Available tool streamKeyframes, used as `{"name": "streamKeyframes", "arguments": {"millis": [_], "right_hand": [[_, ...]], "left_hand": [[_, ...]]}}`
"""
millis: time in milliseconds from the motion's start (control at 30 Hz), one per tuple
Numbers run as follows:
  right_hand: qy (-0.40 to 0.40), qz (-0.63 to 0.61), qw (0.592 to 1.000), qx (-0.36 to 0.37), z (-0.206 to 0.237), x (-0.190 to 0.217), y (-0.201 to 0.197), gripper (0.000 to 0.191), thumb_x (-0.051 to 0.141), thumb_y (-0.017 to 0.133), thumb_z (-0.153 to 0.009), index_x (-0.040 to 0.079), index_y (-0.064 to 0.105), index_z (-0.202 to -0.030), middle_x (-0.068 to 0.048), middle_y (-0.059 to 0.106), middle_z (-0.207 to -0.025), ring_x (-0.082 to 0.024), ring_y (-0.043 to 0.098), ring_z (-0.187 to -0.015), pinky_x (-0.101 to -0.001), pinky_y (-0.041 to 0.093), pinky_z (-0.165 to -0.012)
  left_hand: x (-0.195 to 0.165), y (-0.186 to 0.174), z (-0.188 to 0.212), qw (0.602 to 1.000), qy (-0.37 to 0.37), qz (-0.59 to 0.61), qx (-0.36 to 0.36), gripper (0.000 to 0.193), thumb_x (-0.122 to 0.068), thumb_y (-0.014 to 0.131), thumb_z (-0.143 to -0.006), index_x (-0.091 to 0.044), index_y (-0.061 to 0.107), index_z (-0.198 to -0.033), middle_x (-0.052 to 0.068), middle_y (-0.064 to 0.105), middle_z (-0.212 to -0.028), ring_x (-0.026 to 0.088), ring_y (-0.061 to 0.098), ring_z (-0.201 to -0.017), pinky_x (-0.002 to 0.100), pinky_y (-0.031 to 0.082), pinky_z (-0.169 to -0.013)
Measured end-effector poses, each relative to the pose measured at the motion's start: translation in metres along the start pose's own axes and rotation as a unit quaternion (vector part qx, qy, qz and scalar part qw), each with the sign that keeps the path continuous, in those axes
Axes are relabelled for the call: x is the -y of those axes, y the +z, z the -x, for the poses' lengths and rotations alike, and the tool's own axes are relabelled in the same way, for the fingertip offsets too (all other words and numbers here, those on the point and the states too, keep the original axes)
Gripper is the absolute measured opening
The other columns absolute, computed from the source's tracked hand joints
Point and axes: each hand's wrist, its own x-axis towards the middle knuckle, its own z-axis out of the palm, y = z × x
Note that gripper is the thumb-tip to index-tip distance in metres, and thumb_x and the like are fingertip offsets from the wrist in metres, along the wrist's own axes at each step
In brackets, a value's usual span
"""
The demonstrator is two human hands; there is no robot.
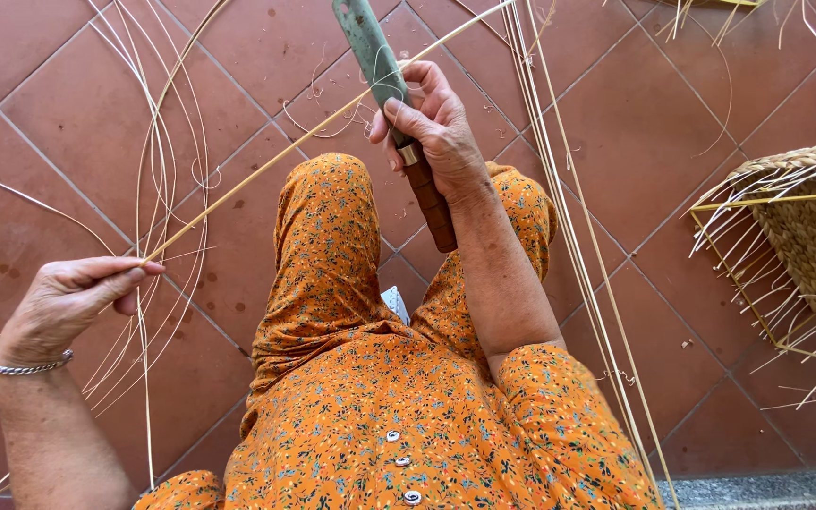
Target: The person sits on the floor and splits and shaves long rattan strips with a knife, drawing each strip against the blade to thin and smooth it, then sets finished strips aside and picks up the next one. Woven basket frames are visible nearby.
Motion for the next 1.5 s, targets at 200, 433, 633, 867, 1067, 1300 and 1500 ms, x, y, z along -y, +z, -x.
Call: {"name": "streamKeyframes", "arguments": {"millis": [200, 433, 633, 867, 1067, 1300, 1500], "right_hand": [[-0.021, 0.011, 1.0, -0.013, 0.002, 0.01, -0.011, 0.028, 0.003, 0.06, -0.107, 0.006, 0.041, -0.127, -0.019, 0.07, -0.088, -0.019, 0.062, -0.055, -0.0274, 0.05, -0.047], [-0.04, 0.022, 0.998, -0.037, 0.004, 0.018, -0.019, 0.03, 0.003, 0.06, -0.106, 0.007, 0.041, -0.129, -0.018, 0.07, -0.087, -0.018, 0.062, -0.054, -0.0269, 0.049, -0.046], [-0.035, 0.04, 0.998, -0.034, 0.002, 0.007, -0.013, 0.028, 0.002, 0.058, -0.107, 0.004, 0.041, -0.129, -0.02, 0.071, -0.087, -0.019, 0.064, -0.057, -0.0292, 0.052, -0.047], [0.021, 0.024, 0.999, 0.005, 0.008, -0.019, 0.019, 0.033, 0.005, 0.059, -0.105, 0.005, 0.04, -0.132, -0.017, 0.071, -0.086, -0.016, 0.063, -0.056, -0.0266, 0.05, -0.047], [0.043, 0.018, 0.999, 0.013, 0.014, -0.019, 0.026, 0.037, 0.009, 0.061, -0.105, 0.006, 0.039, -0.134, -0.016, 0.07, -0.085, -0.016, 0.063, -0.056, -0.0256, 0.049, -0.047], [0.006, 0.0, 1.0, -0.01, 0.015, -0.005, 0.005, 0.034, 0.005, 0.061, -0.106, 0.005, 0.041, -0.133, -0.019, 0.07, -0.088, -0.019, 0.063, -0.057, -0.0287, 0.052, -0.05], [-0.01, -0.003, 1.0, -0.02, 0.016, 0.006, -0.005, 0.034, 0.004, 0.062, -0.105, 0.007, 0.04, -0.131, -0.019, 0.07, -0.086, -0.019, 0.062, -0.055, -0.028, 0.051, -0.047]], "left_hand": [[0.022, -0.02, 0.008, 0.998, -0.066, 0.017, -0.015, 0.025, -0.007, 0.065, -0.098, -0.004, 0.078, -0.119, 0.003, 0.067, -0.08, 0.011, 0.06, -0.073, 0.026, 0.052, -0.066], [0.04, -0.042, 0.01, 0.987, -0.143, -0.023, -0.062, 0.023, -0.014, 0.068, -0.101, -0.005, 0.078, -0.119, 0.007, 0.067, -0.082, 0.015, 0.063, -0.078, 0.032, 0.056, -0.076], [0.011, -0.02, -0.014, 0.908, -0.009, -0.412, -0.077, 0.056, -0.035, 0.083, -0.079, -0.015, 0.073, -0.131, 0.012, 0.073, -0.121, 0.03, 0.066, -0.112, 0.054, 0.048, -0.095], [-0.089, 0.126, -0.09, 0.902, 0.348, -0.251, -0.046, 0.052, -0.034, 0.066, -0.103, -0.002, 0.06, -0.142, 0.021, 0.064, -0.141, 0.037, 0.061, -0.13, 0.047, 0.049, -0.109], [-0.131, 0.194, -0.118, 0.957, 0.283, -0.026, -0.058, 0.017, -0.011, 0.067, -0.106, 0.0, 0.073, -0.118, 0.006, 0.07, -0.09, 0.01, 0.062, -0.079, 0.028, 0.052, -0.07], [-0.124, 0.177, -0.113, 0.977, 0.199, 0.066, 0.024, 0.012, -0.006, 0.066, -0.103, -0.002, 0.077, -0.108, -0.003, 0.067, -0.079, 0.002, 0.056, -0.065, 0.02, 0.047, -0.056], [-0.105, 0.148, -0.101, 0.982, 0.159, 0.086, 0.06, 0.013, -0.007, 0.067, -0.102, -0.003, 0.077, -0.11, -0.004, 0.069, -0.083, 0.002, 0.058, -0.068, 0.02, 0.049, -0.06]]}}
